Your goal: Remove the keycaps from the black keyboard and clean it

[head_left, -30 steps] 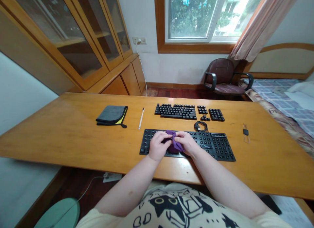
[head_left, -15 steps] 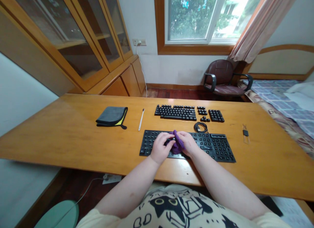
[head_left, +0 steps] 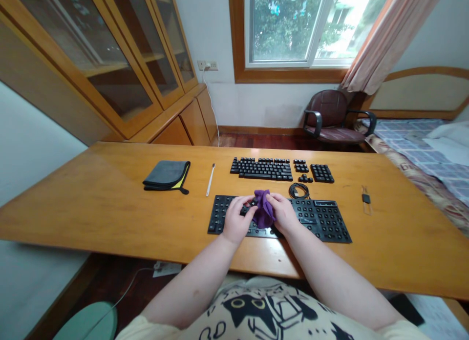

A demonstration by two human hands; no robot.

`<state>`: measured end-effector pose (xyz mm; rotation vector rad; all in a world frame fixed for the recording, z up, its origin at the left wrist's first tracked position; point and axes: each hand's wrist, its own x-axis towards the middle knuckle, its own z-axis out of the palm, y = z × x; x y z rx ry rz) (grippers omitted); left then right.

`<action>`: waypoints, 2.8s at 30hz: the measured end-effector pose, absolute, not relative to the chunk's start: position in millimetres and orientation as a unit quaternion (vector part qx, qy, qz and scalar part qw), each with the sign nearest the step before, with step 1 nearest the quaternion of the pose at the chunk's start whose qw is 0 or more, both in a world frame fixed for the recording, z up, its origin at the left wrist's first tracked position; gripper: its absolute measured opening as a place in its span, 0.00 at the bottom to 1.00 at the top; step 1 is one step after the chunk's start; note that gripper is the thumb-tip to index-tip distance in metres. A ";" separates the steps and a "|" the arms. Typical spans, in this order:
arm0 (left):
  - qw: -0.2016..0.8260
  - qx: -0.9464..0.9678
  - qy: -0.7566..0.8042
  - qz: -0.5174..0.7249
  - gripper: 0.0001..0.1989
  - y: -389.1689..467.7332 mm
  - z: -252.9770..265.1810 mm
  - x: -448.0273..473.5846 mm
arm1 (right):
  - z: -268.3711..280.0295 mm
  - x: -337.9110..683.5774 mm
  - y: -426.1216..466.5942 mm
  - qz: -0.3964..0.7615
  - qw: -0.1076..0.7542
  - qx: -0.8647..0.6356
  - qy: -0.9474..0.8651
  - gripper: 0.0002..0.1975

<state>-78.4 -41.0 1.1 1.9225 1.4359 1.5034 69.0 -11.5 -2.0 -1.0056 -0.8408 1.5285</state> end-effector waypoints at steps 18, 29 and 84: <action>0.323 0.563 0.485 0.587 0.10 -39.3 -16.5 -72.8 | 0.8 73.7 -14.8 0.614 0.469 -0.349 -0.530 0.12; 0.366 0.539 0.465 0.600 0.08 -42.4 -20.0 -67.1 | -8.2 71.5 -14.3 0.600 0.498 -0.411 -0.471 0.09; 0.062 0.701 0.599 0.381 0.11 -74.2 2.8 -194.1 | -13.2 75.0 -0.2 0.646 0.531 -0.425 -0.347 0.16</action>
